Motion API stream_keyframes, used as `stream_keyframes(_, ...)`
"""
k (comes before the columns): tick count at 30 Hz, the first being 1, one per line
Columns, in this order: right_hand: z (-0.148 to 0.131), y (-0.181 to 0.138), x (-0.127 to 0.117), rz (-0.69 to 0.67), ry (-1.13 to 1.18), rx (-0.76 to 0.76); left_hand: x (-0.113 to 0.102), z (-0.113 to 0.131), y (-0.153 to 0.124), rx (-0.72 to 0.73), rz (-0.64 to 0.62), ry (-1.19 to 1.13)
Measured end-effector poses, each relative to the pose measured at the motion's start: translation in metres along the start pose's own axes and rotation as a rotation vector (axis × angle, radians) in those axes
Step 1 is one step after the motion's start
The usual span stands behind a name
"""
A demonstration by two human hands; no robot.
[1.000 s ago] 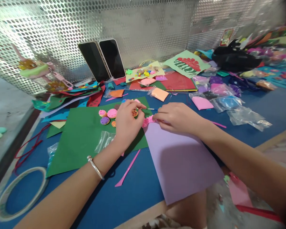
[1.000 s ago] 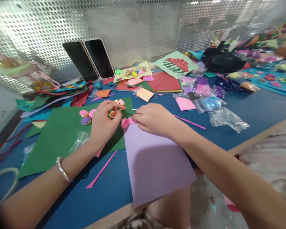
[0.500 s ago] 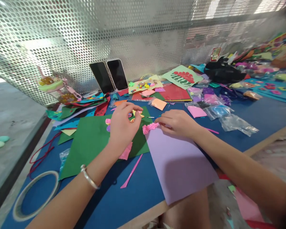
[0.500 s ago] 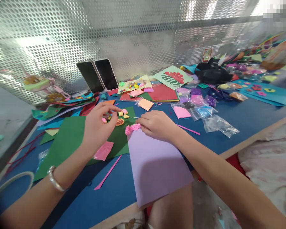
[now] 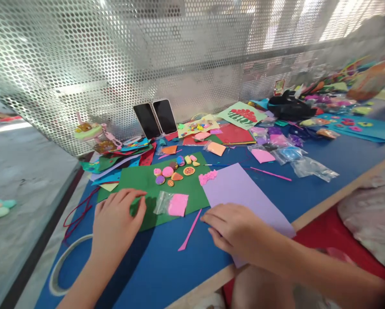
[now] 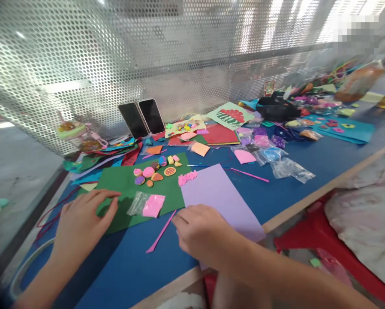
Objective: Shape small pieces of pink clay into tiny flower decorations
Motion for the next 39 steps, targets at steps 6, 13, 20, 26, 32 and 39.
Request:
stream_keyframes(6,-0.004,0.048,0.009,-0.111,0.054,0.019,0.01,-0.005,0.003,-0.1,-0.209,-0.299)
stream_keyframes(13,-0.003,0.081,0.044,-0.068,0.135,-0.029,0.014,-0.002,-0.003,-0.033,-0.251,-0.457)
stream_keyframes(20,-0.004,0.076,0.045,0.06,0.314,0.038,0.016,-0.007,-0.003,-0.049,-0.192,-0.531)
stream_keyframes(26,-0.006,0.072,0.041,0.098,0.405,-0.019,0.015,-0.001,-0.005,-0.1,-0.227,-0.701)
stream_keyframes(32,-0.008,0.07,0.042,0.106,0.453,-0.023,0.017,0.003,-0.008,-0.085,-0.187,-0.726)
stream_keyframes(39,-0.008,0.07,0.045,0.056,0.457,-0.021,0.025,0.003,-0.012,-0.056,-0.152,-0.671)
Point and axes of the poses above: each hand's wrist, its own y-axis towards the middle knuckle, its own x-axis out of the palm, z = x × y, the point moved 1 cm from there along y, towards the middle knuckle, and after that the axes turned 2 degrees about -y, right-handed, at the moved point
